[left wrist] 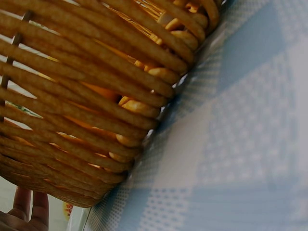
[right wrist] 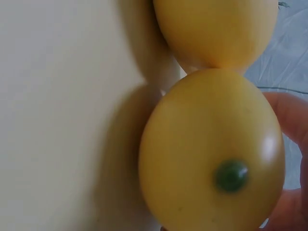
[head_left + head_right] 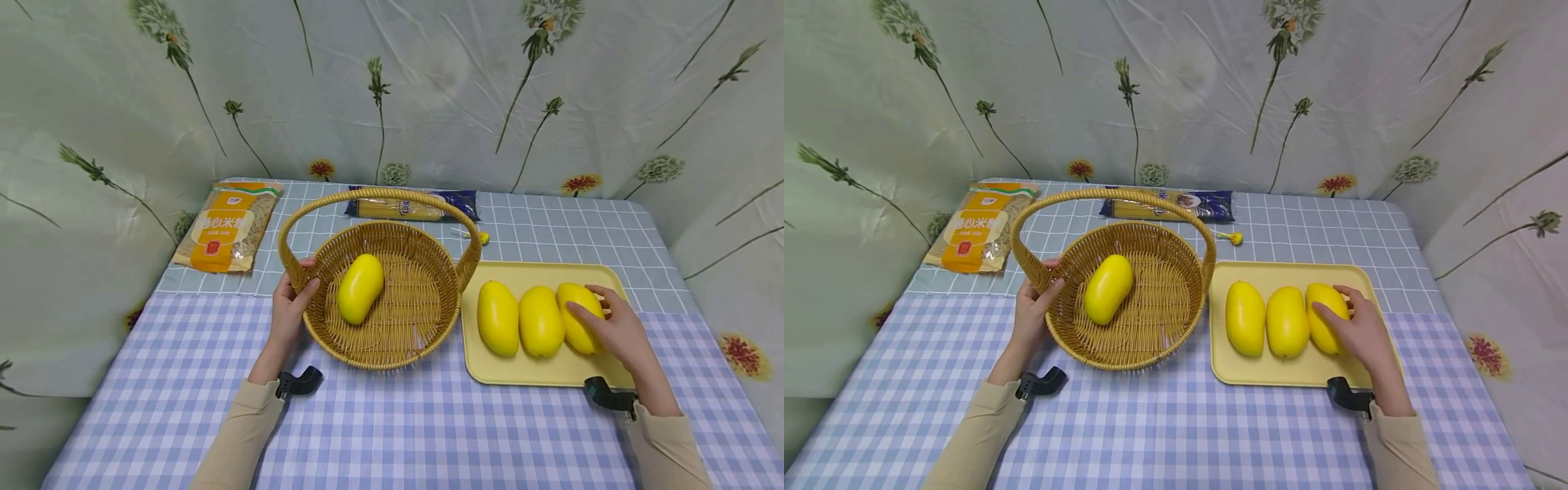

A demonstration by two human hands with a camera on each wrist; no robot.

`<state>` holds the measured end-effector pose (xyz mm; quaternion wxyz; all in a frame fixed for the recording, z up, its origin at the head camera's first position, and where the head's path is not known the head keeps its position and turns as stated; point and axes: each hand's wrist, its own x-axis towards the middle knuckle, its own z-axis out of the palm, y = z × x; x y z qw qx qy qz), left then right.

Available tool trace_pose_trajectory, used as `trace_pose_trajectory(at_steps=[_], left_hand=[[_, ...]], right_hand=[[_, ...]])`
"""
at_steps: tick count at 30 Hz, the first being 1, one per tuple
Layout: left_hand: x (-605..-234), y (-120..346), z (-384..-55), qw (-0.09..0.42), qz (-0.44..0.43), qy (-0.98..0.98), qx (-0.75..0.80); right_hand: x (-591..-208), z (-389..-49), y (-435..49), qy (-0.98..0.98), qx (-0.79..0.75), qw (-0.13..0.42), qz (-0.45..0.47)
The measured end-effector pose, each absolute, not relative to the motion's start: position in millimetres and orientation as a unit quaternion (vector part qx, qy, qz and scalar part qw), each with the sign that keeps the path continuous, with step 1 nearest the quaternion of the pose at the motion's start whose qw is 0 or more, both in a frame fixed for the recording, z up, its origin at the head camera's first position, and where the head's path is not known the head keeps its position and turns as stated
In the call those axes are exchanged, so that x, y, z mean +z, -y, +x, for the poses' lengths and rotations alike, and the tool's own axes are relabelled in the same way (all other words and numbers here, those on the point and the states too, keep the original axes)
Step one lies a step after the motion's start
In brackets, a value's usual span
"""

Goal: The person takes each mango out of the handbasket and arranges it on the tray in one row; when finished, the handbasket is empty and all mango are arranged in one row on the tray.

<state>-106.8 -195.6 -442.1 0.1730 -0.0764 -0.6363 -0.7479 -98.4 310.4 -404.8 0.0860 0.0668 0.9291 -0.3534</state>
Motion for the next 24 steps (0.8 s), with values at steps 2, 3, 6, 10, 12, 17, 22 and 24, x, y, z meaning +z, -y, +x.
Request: trace_pose_trajectory(at_steps=[2,3,6,10,12,17,22,24], left_hand=[[-442,196,-107,0.174,-0.077,0.636,-0.748],[-442,196,-106,0.174,-0.078,0.636,-0.748],[-442,196,-106,0.174,-0.080,0.637,-0.747],[-443,197,-107,0.173,-0.083,0.639,-0.745],[-443,197,-107,0.172,-0.082,0.640,-0.744],[-444,197,-108,0.174,-0.082,0.641,-0.743],[-445,197,-108,0.176,-0.085,0.639,-0.744],[-445,197,-108,0.177,-0.084,0.638,-0.744]], right_hand=[[-404,-98,-310,-0.928,-0.354,0.090,0.067],[-404,-98,-310,-0.928,-0.355,0.092,0.068],[-403,-97,-311,-0.927,-0.355,0.099,0.069],[-402,-95,-313,-0.929,-0.348,0.103,0.065],[-402,-94,-313,-0.932,-0.343,0.099,0.058],[-399,-92,-312,-0.944,-0.318,0.077,0.042],[-394,-86,-307,-0.957,-0.287,0.016,0.050],[-392,-83,-303,-0.958,-0.282,-0.025,0.049]])
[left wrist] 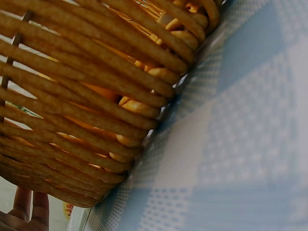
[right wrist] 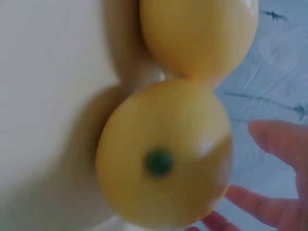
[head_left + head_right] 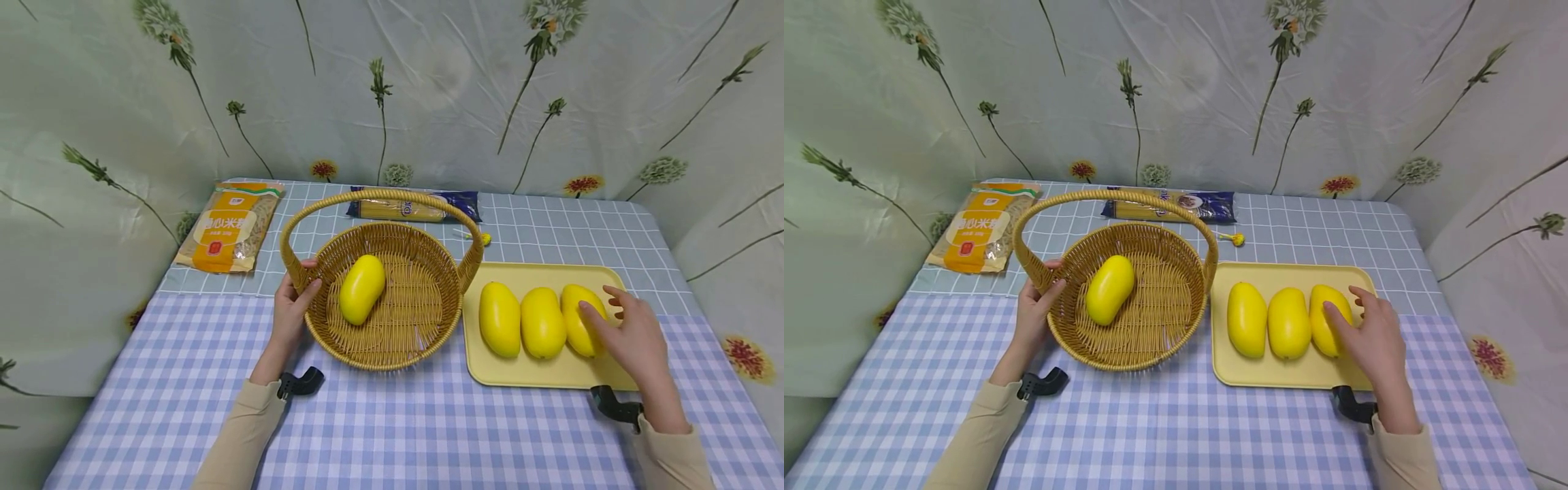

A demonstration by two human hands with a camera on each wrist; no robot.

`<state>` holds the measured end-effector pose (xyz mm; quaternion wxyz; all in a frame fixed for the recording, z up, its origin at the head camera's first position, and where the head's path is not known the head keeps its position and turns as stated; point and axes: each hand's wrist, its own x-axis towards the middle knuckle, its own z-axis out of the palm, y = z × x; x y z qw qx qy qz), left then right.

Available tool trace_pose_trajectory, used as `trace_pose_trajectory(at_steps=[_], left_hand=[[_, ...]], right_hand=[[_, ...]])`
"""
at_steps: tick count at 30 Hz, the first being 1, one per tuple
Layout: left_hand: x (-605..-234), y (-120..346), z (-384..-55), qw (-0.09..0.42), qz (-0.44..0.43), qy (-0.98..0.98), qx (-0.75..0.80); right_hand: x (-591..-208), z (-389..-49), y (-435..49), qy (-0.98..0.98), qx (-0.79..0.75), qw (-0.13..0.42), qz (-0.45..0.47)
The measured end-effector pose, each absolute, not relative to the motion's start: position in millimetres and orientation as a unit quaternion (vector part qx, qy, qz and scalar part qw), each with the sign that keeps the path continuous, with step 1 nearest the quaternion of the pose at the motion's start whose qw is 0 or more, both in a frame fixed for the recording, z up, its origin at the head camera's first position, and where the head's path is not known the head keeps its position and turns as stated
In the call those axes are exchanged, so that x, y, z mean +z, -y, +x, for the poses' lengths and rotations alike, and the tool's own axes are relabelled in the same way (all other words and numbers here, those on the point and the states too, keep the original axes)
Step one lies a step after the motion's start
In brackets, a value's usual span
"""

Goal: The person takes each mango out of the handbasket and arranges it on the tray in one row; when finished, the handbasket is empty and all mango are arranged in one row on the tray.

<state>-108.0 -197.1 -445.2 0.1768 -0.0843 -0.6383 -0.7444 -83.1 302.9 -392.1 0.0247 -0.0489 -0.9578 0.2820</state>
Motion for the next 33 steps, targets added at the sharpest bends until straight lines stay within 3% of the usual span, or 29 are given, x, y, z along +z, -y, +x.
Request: trace_pose_trajectory(at_steps=[8,16,33], left_hand=[[-445,197,-107,0.178,-0.085,0.636,-0.746],[-444,196,-107,0.172,-0.082,0.638,-0.746],[-444,196,-107,0.171,-0.076,0.636,-0.749]], right_hand=[[-382,-77,-271,0.945,0.285,0.164,0.004],[-375,-74,-239,0.902,0.307,0.271,0.137],[-352,-87,-154,0.813,0.371,0.252,0.372]])
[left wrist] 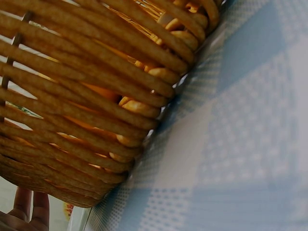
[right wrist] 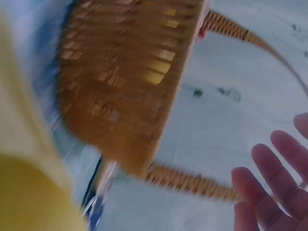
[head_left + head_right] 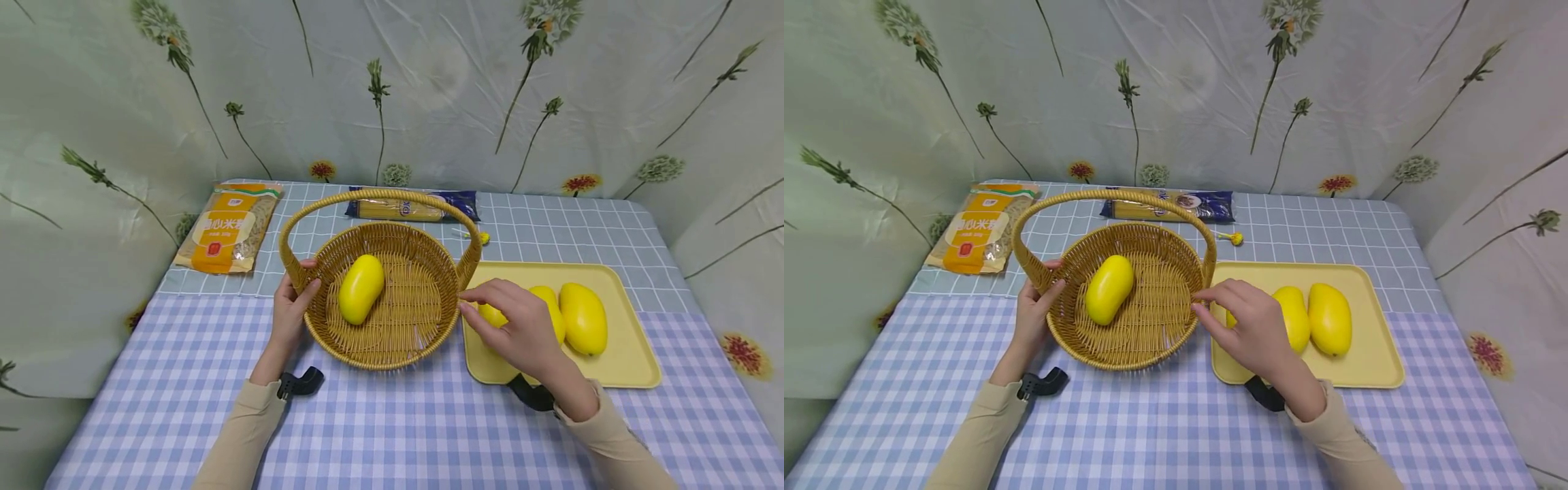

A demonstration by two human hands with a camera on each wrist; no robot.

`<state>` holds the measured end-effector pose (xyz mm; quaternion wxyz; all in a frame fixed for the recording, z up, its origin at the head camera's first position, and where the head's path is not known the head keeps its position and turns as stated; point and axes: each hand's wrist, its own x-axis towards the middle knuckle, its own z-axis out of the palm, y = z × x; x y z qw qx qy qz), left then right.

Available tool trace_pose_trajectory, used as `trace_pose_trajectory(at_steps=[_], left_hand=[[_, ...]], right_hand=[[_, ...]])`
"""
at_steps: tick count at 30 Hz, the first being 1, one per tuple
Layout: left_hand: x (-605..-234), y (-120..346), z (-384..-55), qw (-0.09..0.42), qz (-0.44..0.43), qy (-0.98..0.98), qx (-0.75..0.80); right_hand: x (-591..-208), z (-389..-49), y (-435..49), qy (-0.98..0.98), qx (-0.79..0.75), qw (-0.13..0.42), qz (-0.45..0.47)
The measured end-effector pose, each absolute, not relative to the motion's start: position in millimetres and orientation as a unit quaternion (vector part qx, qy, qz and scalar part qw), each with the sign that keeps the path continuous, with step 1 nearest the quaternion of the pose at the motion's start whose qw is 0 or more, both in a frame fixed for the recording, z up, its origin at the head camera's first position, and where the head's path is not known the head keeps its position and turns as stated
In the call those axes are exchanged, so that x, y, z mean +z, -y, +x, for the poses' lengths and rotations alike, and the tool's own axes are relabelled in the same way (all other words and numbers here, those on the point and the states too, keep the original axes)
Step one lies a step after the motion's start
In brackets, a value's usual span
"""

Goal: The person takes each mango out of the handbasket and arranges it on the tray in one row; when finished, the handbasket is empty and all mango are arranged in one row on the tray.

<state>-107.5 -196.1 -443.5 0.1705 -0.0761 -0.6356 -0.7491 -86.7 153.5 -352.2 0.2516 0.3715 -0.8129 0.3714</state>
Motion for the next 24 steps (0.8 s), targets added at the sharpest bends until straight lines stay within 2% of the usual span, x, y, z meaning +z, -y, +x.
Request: trace_pose_trajectory(at_steps=[13,18,24], left_hand=[[-443,197,-108,0.173,-0.084,0.634,-0.749],[-443,197,-107,0.174,-0.085,0.634,-0.749],[-442,197,-107,0.173,-0.086,0.637,-0.746]], right_hand=[[-328,-107,-100,0.856,0.293,0.140,0.403],[-325,-121,-81,0.884,0.227,0.058,0.405],[-324,-139,-58,0.909,0.197,-0.047,0.364]])
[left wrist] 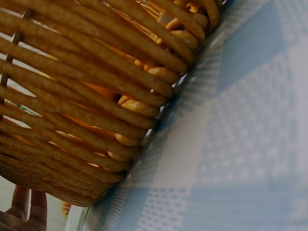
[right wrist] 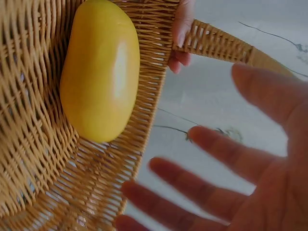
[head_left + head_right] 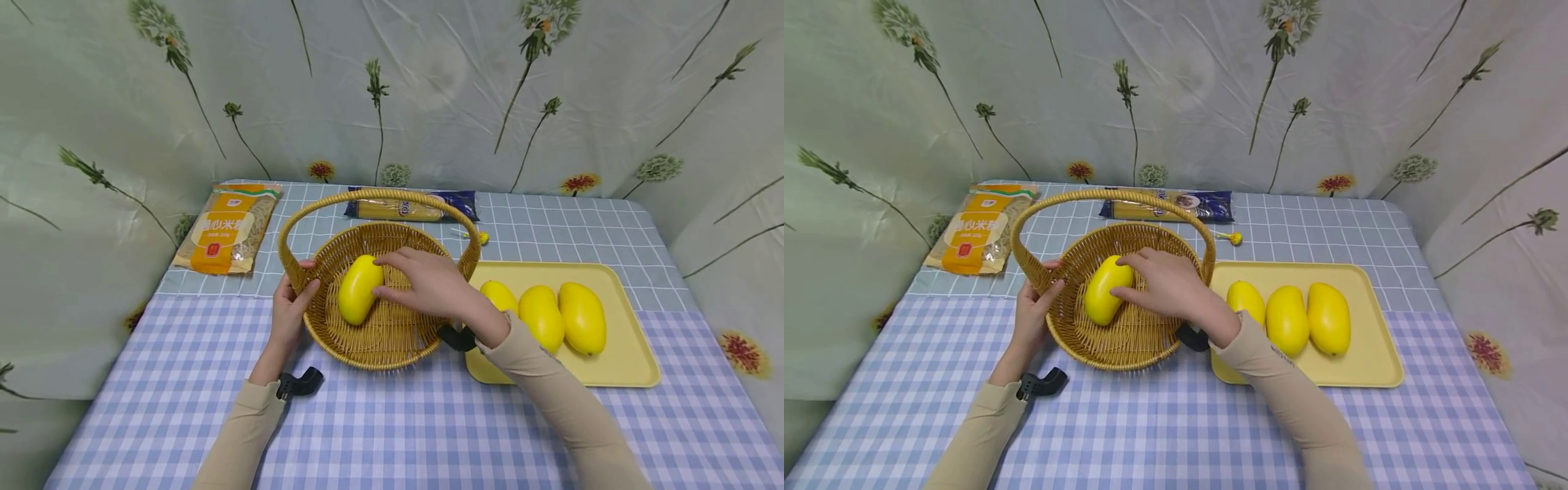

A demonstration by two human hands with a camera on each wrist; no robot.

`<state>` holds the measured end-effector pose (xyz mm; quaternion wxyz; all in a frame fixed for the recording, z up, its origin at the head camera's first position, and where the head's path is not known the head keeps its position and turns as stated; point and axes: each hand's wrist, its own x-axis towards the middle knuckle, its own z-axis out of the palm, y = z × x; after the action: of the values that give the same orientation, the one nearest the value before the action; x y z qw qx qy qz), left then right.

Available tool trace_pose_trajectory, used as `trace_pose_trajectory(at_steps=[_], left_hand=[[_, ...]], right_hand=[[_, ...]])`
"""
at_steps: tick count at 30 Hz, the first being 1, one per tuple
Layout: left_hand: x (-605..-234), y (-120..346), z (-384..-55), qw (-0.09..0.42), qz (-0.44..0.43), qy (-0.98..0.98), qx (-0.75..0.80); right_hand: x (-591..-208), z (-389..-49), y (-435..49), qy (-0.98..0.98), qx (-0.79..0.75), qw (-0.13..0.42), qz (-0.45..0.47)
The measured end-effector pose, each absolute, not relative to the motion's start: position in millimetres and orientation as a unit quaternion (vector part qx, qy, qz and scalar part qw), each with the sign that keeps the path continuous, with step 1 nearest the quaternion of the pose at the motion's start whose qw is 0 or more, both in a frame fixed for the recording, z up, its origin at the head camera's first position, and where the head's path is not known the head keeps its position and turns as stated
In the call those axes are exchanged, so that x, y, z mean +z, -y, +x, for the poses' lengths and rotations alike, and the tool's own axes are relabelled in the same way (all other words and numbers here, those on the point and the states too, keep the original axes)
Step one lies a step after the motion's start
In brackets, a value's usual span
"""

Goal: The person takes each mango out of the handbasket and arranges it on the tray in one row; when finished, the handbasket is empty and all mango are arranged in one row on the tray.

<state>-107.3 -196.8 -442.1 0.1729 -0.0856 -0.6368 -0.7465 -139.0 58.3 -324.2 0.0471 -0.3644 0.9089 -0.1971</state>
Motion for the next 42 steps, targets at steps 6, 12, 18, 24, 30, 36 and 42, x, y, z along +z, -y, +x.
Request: trace_pose_trajectory(at_steps=[6,12,18,24,30,36,42], left_hand=[[-441,196,-107,0.176,-0.085,0.640,-0.743],[-439,197,-107,0.175,-0.085,0.644,-0.740],[-439,198,-107,0.172,-0.086,0.643,-0.741],[-439,197,-107,0.170,-0.087,0.643,-0.742],[-441,196,-106,0.168,-0.084,0.636,-0.748],[-442,197,-107,0.166,-0.082,0.634,-0.751],[-443,197,-107,0.170,-0.085,0.635,-0.749]], right_hand=[[-326,-154,-36,-0.925,-0.173,0.136,-0.311],[-332,-162,-22,-0.923,-0.169,0.188,-0.289],[-341,-166,-9,-0.925,-0.169,0.206,-0.271],[-348,-169,2,-0.927,-0.173,0.195,-0.268],[-355,-169,9,-0.926,-0.187,0.197,-0.263],[-362,-168,13,-0.921,-0.218,0.200,-0.254],[-364,-168,11,-0.909,-0.257,0.212,-0.251]])
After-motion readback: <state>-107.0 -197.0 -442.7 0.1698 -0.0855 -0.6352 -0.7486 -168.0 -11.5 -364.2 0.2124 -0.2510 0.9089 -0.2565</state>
